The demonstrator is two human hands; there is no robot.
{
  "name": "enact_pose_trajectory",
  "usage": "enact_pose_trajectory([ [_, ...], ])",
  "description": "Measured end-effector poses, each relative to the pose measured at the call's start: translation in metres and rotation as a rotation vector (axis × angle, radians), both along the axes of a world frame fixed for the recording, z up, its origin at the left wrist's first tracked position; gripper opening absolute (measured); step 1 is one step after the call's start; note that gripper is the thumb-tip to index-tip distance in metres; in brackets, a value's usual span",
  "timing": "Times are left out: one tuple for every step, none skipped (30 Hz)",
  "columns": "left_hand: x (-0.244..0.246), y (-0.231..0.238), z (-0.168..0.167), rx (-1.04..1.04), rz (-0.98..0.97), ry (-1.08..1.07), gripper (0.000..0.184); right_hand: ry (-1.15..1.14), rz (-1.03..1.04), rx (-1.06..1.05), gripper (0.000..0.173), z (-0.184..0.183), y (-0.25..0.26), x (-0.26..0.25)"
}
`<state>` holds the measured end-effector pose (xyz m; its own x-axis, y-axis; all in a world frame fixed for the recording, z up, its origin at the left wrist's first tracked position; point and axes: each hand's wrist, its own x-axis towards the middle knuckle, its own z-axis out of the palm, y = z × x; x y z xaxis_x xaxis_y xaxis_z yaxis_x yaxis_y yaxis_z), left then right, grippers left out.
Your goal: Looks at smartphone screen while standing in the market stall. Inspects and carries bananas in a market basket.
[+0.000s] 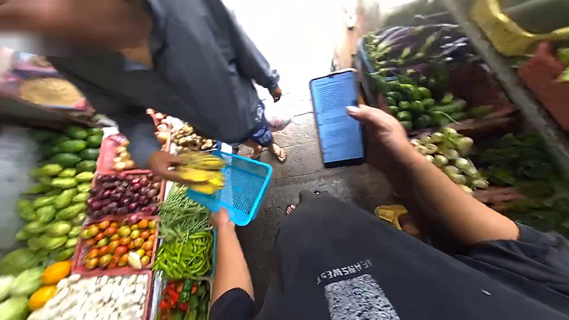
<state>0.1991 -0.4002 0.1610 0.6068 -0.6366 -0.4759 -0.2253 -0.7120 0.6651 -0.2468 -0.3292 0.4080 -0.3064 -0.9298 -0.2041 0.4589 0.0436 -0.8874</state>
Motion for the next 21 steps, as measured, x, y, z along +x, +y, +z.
enact_pose_trajectory([
  [0.003,0.004,-0.001,0.016,-0.003,-0.019,0.047,0.011,-0.003,0.008,0.028,-0.001,0.0,0.002],
  [0.006,0.007,-0.005,0.015,-0.008,-0.03,0.044,0.021,-0.013,0.019,0.027,-0.002,0.0,0.003],
  [0.008,0.011,-0.011,-0.005,-0.007,-0.036,0.043,0.03,-0.022,0.027,0.026,-0.003,0.0,0.003],
  [0.012,0.015,-0.017,-0.032,-0.001,-0.028,0.044,0.041,-0.027,0.03,0.026,-0.005,0.0,0.004],
  [0.014,0.017,-0.022,-0.065,0.007,-0.008,0.047,0.056,-0.033,0.034,0.026,-0.006,0.0,0.006],
  [0.013,0.018,-0.023,-0.088,0.019,0.011,0.05,0.063,-0.033,0.031,0.028,-0.008,-0.001,0.006],
  [0.01,0.02,-0.023,-0.099,0.037,0.018,0.049,0.06,-0.026,0.025,0.029,-0.01,-0.001,0.006],
  [0.007,0.024,-0.021,-0.097,0.046,0.02,0.045,0.049,-0.021,0.023,0.031,-0.011,-0.001,0.007],
  [0.003,0.027,-0.021,-0.093,0.05,0.013,0.037,0.033,-0.014,0.021,0.031,-0.013,-0.001,0.007],
  [0.0,0.03,-0.023,-0.081,0.04,-0.001,0.032,0.021,-0.007,0.019,0.032,-0.014,0.0,0.007],
  [-0.002,0.034,-0.025,-0.068,0.029,-0.009,0.029,0.01,0.003,0.016,0.033,-0.014,0.001,0.006],
  [-0.004,0.038,-0.028,-0.061,0.028,-0.004,0.027,0.001,0.017,0.012,0.033,-0.014,0.003,0.005],
  [-0.007,0.042,-0.031,-0.054,0.036,0.006,0.027,-0.005,0.028,0.008,0.033,-0.014,0.004,0.005],
  [-0.009,0.047,-0.033,-0.05,0.059,0.025,0.029,-0.01,0.031,0.007,0.033,-0.013,0.005,0.004],
  [-0.01,0.056,-0.037,-0.046,0.087,0.051,0.031,-0.012,0.031,0.012,0.033,-0.012,0.007,0.004],
  [-0.011,0.067,-0.043,-0.042,0.118,0.074,0.034,-0.012,0.026,0.022,0.033,-0.011,0.01,0.004],
  [-0.011,0.077,-0.05,-0.036,0.143,0.087,0.036,-0.01,0.019,0.036,0.033,-0.01,0.012,0.003],
  [-0.012,0.088,-0.057,-0.027,0.158,0.1,0.038,-0.01,0.011,0.048,0.033,-0.009,0.014,0.001],
  [-0.011,0.101,-0.067,-0.017,0.169,0.103,0.041,-0.014,0.015,0.059,0.033,-0.008,0.015,-0.002],
  [-0.01,0.114,-0.079,-0.006,0.175,0.099,0.044,-0.022,0.022,0.066,0.032,-0.008,0.017,-0.005],
  [-0.01,0.127,-0.088,0.016,0.17,0.098,0.048,-0.033,0.035,0.069,0.031,-0.009,0.018,-0.009],
])
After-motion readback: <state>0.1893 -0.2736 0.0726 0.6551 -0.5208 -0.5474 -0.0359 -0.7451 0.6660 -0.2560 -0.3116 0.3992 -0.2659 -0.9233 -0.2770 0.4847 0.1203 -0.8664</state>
